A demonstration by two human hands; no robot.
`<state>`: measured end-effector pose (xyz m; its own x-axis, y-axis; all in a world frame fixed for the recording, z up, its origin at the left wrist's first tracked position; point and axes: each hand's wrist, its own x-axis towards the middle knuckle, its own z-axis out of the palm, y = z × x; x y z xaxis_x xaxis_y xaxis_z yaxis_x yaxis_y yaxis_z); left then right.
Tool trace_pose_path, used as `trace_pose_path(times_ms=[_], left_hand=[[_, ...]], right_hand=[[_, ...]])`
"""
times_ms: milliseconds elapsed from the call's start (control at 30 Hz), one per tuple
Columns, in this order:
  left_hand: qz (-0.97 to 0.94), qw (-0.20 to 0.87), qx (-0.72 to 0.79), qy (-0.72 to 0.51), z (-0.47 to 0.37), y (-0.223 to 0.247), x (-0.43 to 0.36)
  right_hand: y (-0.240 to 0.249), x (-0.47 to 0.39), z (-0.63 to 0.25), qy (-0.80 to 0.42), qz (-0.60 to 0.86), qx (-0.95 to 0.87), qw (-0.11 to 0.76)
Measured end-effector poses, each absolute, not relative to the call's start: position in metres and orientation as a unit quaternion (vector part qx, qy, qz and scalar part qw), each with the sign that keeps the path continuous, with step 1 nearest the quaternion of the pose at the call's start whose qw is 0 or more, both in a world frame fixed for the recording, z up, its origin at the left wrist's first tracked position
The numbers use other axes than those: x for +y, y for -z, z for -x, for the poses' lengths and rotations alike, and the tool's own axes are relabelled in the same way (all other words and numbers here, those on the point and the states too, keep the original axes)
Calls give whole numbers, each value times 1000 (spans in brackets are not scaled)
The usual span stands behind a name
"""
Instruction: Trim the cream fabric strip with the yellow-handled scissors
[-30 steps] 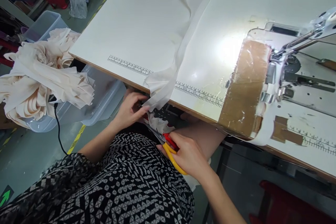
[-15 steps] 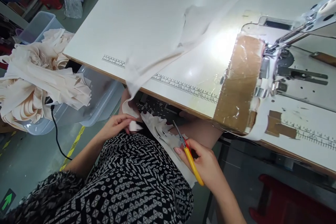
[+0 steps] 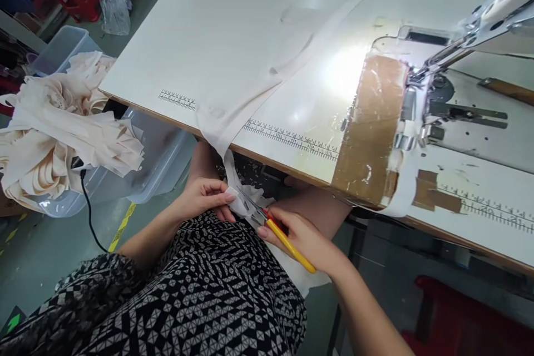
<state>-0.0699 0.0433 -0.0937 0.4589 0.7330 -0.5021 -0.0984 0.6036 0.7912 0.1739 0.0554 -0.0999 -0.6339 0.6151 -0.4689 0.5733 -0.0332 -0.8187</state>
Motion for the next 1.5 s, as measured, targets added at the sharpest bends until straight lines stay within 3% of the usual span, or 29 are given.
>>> trace_pose_path(times_ms=[200, 533, 1033, 1133, 1267, 1367, 1500], left_hand=[[-298, 792, 454, -279, 74, 100, 45], [-306, 783, 464, -278, 76, 103, 48], [-316, 794, 450, -260, 75, 99, 52], [-322, 794, 441, -267, 74, 102, 50], [-364, 788, 426, -254, 56, 103, 48], [-523, 698, 432, -229, 41, 86, 58], [-777, 325, 491, -223, 42, 42, 100]], right_hand=[[105, 63, -170, -592, 397, -701, -16], [98, 58, -168, -441, 444, -780, -16], [99, 62, -162, -380, 449, -809, -1], [102, 61, -161, -404, 461, -790, 27], [100, 56, -152, -458, 473, -739, 142], [91, 49, -145, -458, 490, -704, 232], [78, 36, -151, -383, 507, -718, 284]])
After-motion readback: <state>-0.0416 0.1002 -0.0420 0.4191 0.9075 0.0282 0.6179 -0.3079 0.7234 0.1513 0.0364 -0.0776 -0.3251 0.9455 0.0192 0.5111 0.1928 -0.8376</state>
